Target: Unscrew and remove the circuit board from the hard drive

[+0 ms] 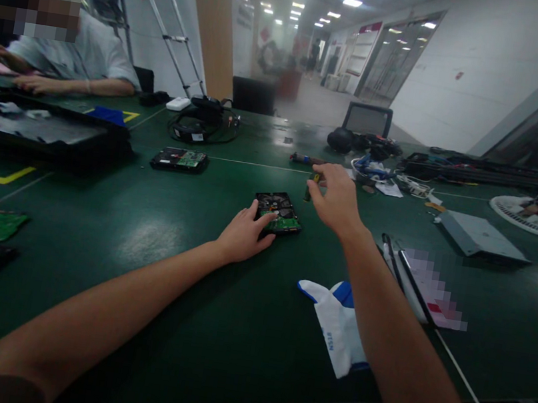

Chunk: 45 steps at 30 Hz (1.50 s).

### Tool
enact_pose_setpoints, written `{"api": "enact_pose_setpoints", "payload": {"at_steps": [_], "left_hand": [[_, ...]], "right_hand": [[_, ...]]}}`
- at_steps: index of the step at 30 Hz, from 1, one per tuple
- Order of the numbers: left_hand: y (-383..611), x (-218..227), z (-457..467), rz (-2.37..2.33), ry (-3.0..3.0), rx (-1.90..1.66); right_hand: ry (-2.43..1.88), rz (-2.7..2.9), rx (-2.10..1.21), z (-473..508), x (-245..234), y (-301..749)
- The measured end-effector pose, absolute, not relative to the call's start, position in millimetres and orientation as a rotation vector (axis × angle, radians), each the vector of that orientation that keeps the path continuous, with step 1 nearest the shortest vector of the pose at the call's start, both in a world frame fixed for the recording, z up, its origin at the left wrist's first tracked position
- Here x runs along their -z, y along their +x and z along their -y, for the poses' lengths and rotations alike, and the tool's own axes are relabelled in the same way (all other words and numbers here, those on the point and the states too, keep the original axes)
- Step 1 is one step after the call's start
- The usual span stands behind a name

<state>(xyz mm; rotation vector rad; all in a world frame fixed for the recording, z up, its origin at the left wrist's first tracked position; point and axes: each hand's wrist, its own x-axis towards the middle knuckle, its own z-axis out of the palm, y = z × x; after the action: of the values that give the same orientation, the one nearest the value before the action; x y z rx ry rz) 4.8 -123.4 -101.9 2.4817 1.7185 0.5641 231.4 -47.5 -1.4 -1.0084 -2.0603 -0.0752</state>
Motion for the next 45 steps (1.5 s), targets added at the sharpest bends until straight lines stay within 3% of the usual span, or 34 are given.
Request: {"api": "enact_pose_setpoints", "payload": {"at_steps": [45], "left_hand": [[4.1, 107.2, 119.8, -1.742, 2.426, -0.583]], "right_hand": [[-1.045, 1.964, 0.048, 44.4, 6.7, 230.4]]}}
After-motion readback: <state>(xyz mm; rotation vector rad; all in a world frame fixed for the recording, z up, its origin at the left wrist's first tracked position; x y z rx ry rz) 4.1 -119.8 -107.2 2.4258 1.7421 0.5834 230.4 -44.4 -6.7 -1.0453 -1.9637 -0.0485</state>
